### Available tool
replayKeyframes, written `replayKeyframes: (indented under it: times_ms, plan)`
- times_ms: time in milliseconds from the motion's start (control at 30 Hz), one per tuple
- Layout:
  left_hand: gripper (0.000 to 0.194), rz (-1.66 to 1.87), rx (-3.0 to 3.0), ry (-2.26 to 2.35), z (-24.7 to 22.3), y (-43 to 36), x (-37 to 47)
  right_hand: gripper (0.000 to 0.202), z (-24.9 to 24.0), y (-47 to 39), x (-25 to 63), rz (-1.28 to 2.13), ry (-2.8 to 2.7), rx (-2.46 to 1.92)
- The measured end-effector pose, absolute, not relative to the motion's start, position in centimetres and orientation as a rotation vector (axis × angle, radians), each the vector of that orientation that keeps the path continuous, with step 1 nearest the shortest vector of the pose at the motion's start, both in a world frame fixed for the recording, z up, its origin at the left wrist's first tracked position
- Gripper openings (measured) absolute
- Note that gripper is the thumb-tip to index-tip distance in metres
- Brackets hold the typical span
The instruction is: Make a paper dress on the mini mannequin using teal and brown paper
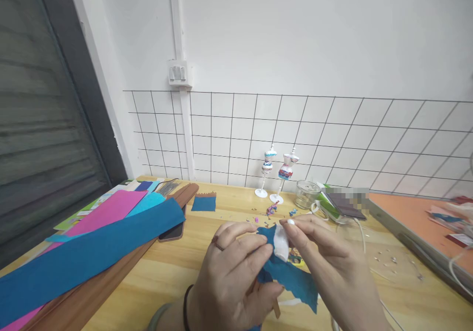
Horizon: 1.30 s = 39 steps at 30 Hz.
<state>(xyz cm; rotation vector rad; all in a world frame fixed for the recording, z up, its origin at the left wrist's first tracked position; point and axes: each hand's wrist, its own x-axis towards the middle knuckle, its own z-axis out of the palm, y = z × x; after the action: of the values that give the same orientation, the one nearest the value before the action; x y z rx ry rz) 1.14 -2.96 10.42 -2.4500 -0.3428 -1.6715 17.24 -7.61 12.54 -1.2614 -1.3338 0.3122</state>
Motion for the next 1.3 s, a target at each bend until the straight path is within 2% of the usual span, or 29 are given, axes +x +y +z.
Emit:
replayKeyframes:
  times_ms: [100, 367, 567, 733, 933, 1133, 1300]
  plan:
    - [0.018, -1.807, -2.508, -0.467, 10.6, -3.2, 1.3, 0.019, 12.8, -7.8, 16.8, 0.302, -1.311, -1.223]
    - [0.024, -1.896, -2.756, -0.791, 10.6, -3.8, 1.3, 0.014, 12.7, -7.7, 16.4, 0.305, -1.444, -1.126]
    - [0.027, -1.895, -2.774, -0.77, 10.5, -3.9, 1.2, 0.015, 12.7, -7.8, 16.0, 0.443, -1.44, -1.102]
    - [0.027, -1.866, -2.84, -0.871, 10.1, -2.7, 0.3, 0.023, 13.2, -7.8, 16.3, 0.724, -1.371, -1.13]
    - [0.024, -1.937, -2.828, -0.788, 9.8, -1.3, -0.2, 0.037, 13.4, -8.4, 15.9, 0.885, -1.435, -1.255]
    - [0.023, -1.918, -2.85, -0.764, 9.9, -1.0, -0.4, 0.018, 12.9, -8.6, 15.4, 0.557, -1.616, -1.375]
    - [0.024, -1.909, -2.859, -0.796, 9.7, -0.9, -0.4, 0.014, 12.5, -8.1, 15.5, 0.484, -1.727, -1.233]
